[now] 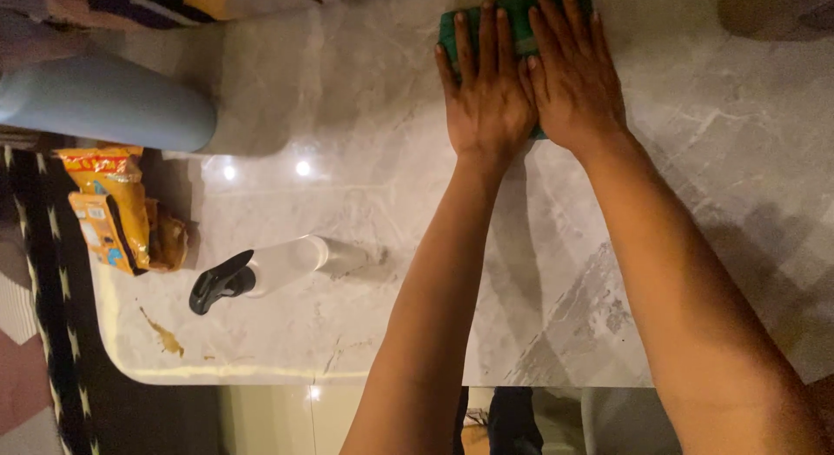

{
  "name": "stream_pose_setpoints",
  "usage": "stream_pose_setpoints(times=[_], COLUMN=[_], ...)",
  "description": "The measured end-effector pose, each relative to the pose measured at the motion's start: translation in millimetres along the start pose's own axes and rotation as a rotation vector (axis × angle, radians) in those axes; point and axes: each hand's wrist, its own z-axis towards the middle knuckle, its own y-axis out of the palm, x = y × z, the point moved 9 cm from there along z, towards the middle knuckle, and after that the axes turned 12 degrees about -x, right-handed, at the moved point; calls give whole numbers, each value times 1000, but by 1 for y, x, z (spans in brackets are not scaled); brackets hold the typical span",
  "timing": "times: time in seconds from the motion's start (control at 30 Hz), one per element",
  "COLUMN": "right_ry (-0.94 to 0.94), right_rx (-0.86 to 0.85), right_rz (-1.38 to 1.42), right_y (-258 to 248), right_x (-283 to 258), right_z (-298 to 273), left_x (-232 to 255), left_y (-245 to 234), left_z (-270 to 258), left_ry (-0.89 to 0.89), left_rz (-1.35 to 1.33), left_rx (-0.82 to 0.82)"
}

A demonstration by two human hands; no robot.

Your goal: The recorder folds a green checkered cloth and organizes snack packets and a spray bottle on a marble table.

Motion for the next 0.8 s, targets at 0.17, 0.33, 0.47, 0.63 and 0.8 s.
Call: stream_pose_setpoints(times=[0.17, 0.33, 0.47, 0.63, 0.8], right_ry=[49, 141, 368, 523, 488], right_rx=[0, 47, 32, 63, 5], right_rz=[39, -1, -25, 19, -20], right_y=[-8, -10, -5, -5, 6], right_x=[16, 31, 33, 25, 3], right_z=[-13, -43, -66, -92, -107], left_x=[20, 47, 58, 67, 53], left_y=[2, 4, 6, 7, 7], left_z=[1, -5, -18, -37, -69], left_ry=[30, 125, 279, 415, 352], left_rz=[-13, 10, 13, 31, 53], left_rx=[-42, -85, -128, -154, -180])
